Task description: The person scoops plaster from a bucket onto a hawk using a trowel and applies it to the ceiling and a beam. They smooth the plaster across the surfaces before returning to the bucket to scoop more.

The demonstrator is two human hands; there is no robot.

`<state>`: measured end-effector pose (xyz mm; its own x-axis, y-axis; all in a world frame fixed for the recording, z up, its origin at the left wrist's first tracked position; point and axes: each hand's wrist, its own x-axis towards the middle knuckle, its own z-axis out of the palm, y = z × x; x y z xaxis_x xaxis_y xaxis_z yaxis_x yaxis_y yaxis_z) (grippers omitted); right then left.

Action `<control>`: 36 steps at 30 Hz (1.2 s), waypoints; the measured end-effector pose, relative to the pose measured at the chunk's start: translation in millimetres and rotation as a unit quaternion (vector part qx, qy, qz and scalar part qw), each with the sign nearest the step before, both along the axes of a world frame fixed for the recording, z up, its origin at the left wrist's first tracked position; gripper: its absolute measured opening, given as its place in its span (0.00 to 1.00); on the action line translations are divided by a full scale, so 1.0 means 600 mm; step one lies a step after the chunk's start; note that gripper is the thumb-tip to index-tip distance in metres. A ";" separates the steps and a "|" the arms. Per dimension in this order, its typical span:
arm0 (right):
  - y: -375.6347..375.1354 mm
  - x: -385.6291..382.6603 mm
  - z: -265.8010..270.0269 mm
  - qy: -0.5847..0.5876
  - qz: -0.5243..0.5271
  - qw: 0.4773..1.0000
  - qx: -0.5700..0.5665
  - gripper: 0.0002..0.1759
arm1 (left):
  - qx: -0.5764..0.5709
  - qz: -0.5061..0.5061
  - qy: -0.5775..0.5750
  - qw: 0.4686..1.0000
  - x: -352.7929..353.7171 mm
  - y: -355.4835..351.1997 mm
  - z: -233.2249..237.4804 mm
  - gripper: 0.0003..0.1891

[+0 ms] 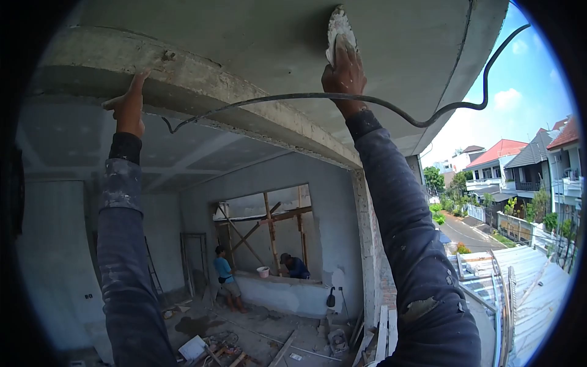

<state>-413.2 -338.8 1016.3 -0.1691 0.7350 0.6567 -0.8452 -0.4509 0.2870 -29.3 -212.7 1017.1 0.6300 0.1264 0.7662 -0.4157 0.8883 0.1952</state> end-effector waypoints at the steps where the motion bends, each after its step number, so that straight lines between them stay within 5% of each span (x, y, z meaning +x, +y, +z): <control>1: -0.015 0.022 -0.002 0.018 -0.007 1.000 -0.004 0.34 | 0.002 0.002 0.002 1.000 -0.004 0.004 -0.004 0.77; 9: -0.056 0.069 -0.064 0.103 -0.044 0.992 0.051 0.33 | 0.018 -0.005 -0.011 1.000 0.013 -0.001 0.005 0.80; 11: -0.042 0.061 -0.121 0.100 0.001 0.980 0.171 0.34 | 0.018 -0.002 0.000 1.000 0.010 0.004 0.003 0.77; 19: -0.008 -0.181 -0.372 0.008 0.003 0.982 0.186 0.28 | -0.005 0.000 -0.005 1.000 0.022 -0.011 0.018 0.73; 25: 0.140 -0.409 -0.503 -0.237 0.226 0.939 0.103 0.25 | -0.036 -0.008 -0.015 0.999 0.020 -0.021 0.025 0.67; 27: 0.191 -0.510 -0.528 -0.228 0.384 0.885 0.133 0.17 | -0.057 -0.010 -0.054 0.997 0.040 -0.035 0.038 0.68; 29: 0.224 -0.624 -0.545 -0.188 0.424 0.867 0.182 0.05 | -0.071 -0.019 -0.069 0.995 0.037 -0.039 0.035 0.68; 31: 0.296 -0.543 -0.489 -0.158 0.348 0.922 0.067 0.05 | -0.034 0.040 0.011 0.999 0.026 -0.029 0.026 0.69; 33: 0.380 -0.457 -0.432 -0.128 0.264 0.954 0.059 0.18 | -0.033 0.063 0.016 0.997 0.025 -0.027 0.025 0.70; 36: 0.469 -0.372 -0.333 -0.094 0.011 0.996 0.003 0.25 | -0.028 0.083 0.013 0.996 0.025 -0.027 0.024 0.72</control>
<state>-636.3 -57.5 816.4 -0.3053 0.7261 0.6161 -0.8735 -0.4711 0.1224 -14.4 -228.9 1031.3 0.6160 0.2716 0.7395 -0.5526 0.8179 0.1599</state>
